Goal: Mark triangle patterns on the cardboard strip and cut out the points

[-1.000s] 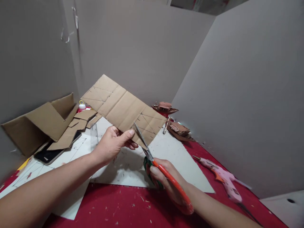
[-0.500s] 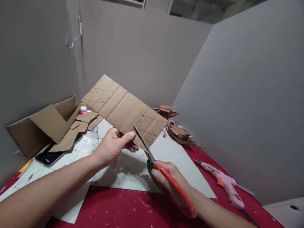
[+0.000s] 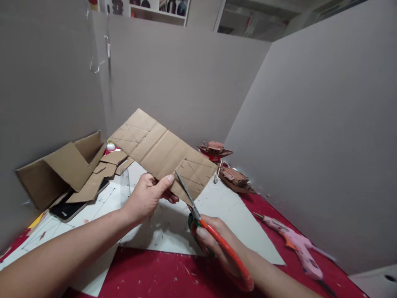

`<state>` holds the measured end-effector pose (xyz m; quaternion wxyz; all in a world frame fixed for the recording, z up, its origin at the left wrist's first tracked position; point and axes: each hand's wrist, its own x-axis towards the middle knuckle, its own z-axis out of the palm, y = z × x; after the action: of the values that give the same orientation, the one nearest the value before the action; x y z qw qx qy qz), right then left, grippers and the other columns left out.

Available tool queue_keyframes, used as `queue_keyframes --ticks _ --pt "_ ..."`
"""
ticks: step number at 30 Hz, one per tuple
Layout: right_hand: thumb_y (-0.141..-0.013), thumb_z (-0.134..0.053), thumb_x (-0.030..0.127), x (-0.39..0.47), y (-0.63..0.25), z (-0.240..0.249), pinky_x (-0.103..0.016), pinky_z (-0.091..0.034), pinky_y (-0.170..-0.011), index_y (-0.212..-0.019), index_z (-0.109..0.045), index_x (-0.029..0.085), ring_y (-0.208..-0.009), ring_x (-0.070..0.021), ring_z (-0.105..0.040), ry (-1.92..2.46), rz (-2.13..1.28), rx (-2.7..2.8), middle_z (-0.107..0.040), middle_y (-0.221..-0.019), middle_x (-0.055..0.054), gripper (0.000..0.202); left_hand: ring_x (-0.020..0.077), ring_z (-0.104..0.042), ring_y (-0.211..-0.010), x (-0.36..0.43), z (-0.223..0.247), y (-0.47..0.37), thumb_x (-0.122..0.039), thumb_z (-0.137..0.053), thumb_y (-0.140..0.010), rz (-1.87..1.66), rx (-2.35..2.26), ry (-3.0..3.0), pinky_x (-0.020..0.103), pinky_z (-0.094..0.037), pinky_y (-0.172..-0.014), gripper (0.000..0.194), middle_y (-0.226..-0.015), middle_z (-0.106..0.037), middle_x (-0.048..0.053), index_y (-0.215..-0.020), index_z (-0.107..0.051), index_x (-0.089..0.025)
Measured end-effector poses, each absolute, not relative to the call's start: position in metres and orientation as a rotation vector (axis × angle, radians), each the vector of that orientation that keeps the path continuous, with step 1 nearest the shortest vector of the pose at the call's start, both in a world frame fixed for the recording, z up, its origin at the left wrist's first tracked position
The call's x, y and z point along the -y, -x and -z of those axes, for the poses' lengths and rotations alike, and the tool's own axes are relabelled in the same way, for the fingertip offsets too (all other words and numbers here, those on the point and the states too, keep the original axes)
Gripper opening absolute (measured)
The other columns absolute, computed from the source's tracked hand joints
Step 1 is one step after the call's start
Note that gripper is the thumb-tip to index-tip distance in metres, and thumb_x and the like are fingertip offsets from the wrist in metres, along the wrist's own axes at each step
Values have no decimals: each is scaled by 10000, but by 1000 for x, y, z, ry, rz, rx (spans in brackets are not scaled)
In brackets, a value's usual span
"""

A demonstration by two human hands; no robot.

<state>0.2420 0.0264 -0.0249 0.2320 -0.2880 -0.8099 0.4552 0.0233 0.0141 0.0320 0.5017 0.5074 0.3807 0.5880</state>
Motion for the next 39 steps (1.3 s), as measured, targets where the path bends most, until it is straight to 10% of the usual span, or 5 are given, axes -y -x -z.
queue_keyframes --ticks 39 --pt "-886 -426 749 -12 -232 22 -258 -283 -452 -640 -389 234 -504 -121 -335 866 -1300 2072 -382 -547 43 572 118 -584 -436 -6 -29 -34 -510 -766 -731 -1433 -921 -1117 242 -483 -512 404 -496 -619 6 -626 -660 -135"
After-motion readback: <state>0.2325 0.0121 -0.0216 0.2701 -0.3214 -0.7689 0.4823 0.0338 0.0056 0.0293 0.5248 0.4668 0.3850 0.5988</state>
